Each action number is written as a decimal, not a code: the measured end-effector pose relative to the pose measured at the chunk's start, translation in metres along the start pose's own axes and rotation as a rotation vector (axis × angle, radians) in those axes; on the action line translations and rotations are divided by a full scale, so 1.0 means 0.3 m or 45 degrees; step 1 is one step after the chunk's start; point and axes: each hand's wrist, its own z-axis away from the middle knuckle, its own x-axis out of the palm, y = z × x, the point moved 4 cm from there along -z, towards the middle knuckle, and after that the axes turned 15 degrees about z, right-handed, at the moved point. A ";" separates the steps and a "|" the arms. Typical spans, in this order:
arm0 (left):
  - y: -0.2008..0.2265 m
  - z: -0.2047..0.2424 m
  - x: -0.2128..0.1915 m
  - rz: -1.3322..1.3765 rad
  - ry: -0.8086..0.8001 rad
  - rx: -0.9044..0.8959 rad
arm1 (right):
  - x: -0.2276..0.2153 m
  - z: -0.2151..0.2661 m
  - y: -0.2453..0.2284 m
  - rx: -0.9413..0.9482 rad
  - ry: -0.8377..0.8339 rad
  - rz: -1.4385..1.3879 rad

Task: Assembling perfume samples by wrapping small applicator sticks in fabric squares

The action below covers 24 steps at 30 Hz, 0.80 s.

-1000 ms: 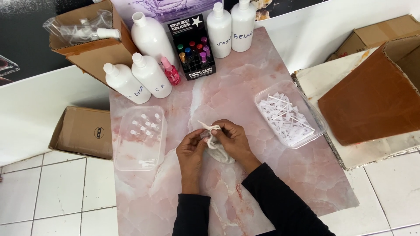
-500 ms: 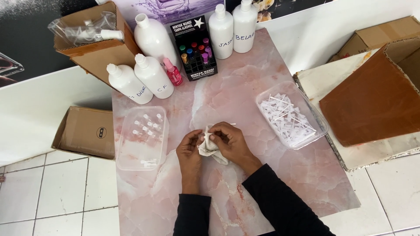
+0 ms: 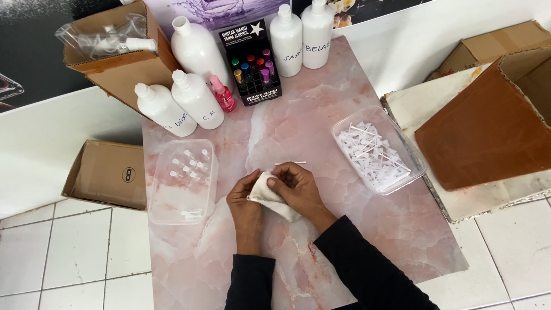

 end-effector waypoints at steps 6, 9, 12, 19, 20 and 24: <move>0.051 0.033 0.095 -0.233 -0.250 -0.002 | -0.008 -0.006 -0.048 0.109 0.058 0.117; 0.038 0.033 0.086 -0.182 -0.230 -0.001 | -0.009 -0.011 -0.074 -0.104 0.000 0.203; -0.022 0.006 0.001 0.011 -0.134 -0.082 | -0.006 -0.014 -0.087 -0.189 -0.080 0.261; 0.014 0.015 0.058 -0.122 -0.229 -0.136 | -0.018 0.001 -0.103 -0.147 0.010 0.300; 0.012 0.017 0.056 -0.120 -0.179 -0.132 | -0.018 0.002 -0.101 -0.164 0.011 0.288; -0.052 -0.022 -0.067 -0.095 0.028 -0.101 | -0.009 -0.009 -0.039 -0.298 -0.043 0.285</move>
